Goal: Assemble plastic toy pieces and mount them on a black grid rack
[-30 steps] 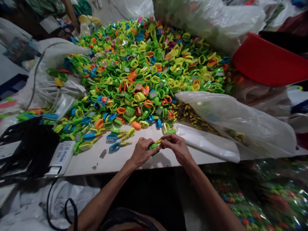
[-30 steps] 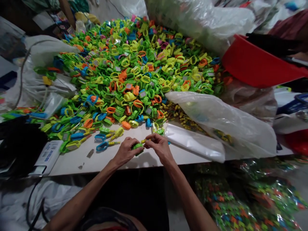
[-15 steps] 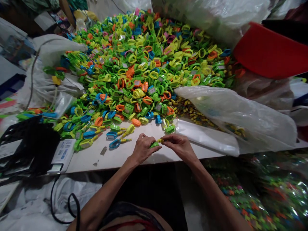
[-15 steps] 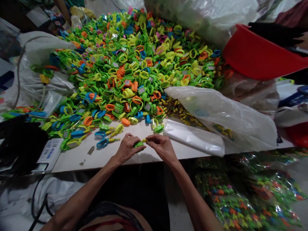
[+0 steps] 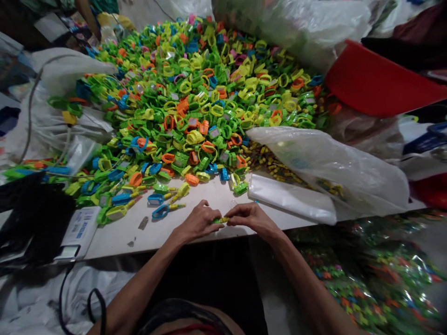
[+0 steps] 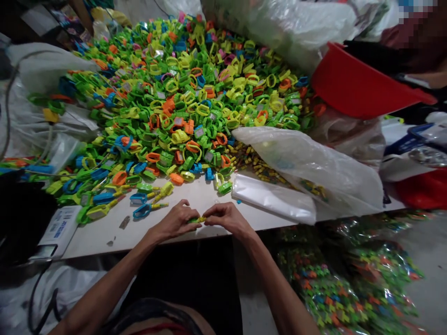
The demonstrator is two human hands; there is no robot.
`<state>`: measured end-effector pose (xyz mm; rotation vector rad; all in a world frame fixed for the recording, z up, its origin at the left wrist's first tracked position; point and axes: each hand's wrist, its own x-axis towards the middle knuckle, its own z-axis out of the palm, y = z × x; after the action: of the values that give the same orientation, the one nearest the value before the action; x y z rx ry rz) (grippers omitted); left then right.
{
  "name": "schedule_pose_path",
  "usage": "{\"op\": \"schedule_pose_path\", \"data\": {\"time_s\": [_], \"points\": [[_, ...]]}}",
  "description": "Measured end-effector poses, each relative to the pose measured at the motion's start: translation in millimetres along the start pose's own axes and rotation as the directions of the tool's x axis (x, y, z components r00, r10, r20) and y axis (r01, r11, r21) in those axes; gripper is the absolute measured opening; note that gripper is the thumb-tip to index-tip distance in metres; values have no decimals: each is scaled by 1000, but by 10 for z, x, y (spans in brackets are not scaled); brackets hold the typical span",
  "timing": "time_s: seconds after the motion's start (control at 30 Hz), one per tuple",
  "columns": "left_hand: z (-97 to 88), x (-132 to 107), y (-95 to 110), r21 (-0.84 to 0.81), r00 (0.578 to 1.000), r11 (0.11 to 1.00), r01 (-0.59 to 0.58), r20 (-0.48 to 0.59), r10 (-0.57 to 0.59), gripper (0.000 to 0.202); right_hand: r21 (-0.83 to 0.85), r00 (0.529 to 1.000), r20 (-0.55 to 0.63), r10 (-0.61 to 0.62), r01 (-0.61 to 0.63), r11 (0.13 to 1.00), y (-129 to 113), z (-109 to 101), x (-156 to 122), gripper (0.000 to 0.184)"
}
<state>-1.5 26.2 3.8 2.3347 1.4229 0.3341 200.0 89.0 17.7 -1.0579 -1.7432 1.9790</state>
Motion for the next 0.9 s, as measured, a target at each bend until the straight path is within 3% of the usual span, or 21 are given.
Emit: {"op": "schedule_pose_path", "data": {"time_s": [0.07,0.13,0.2,0.23,0.3,0.43,0.53,0.6,0.77,0.83,0.9], "points": [[-103,-64,-79,155,992,980,129,-30,-126,15,-101,988,-146,-39,24,995,26,-80,61,41],[-197,-85,-159,303,951,904,301,-163,-262,11,-385,910,-388,-149,-13,923,25,-195,157,44],[-236,-2,-191,341,891,835,432,-307,-335,20,-654,826,-504,-253,-174,737,4,-299,275,36],[-224,86,-178,318,873,832,454,-346,-344,24,-728,819,-509,-263,-247,639,-8,-330,334,33],[-132,333,-99,226,878,883,413,-357,-319,28,-782,853,-474,-217,-295,550,-18,-332,437,29],[175,831,69,55,945,965,258,-223,-240,32,-764,914,-359,-189,-171,622,22,-276,527,26],[310,956,44,29,946,961,274,-188,-264,19,-750,901,-388,-195,-185,635,4,-474,533,27],[336,910,-21,44,941,961,271,-220,-256,10,-735,850,-479,-221,-250,630,-62,-745,577,28],[404,584,-172,51,898,981,190,-412,-152,20,-652,586,-739,-333,-498,572,-280,-1438,867,39],[473,444,-228,66,885,986,151,-454,-106,30,-651,550,-749,-370,-505,567,-345,-1588,991,42],[547,334,-288,103,867,989,106,-497,-40,36,-679,552,-724,-414,-464,569,-376,-1634,1092,43]]}}
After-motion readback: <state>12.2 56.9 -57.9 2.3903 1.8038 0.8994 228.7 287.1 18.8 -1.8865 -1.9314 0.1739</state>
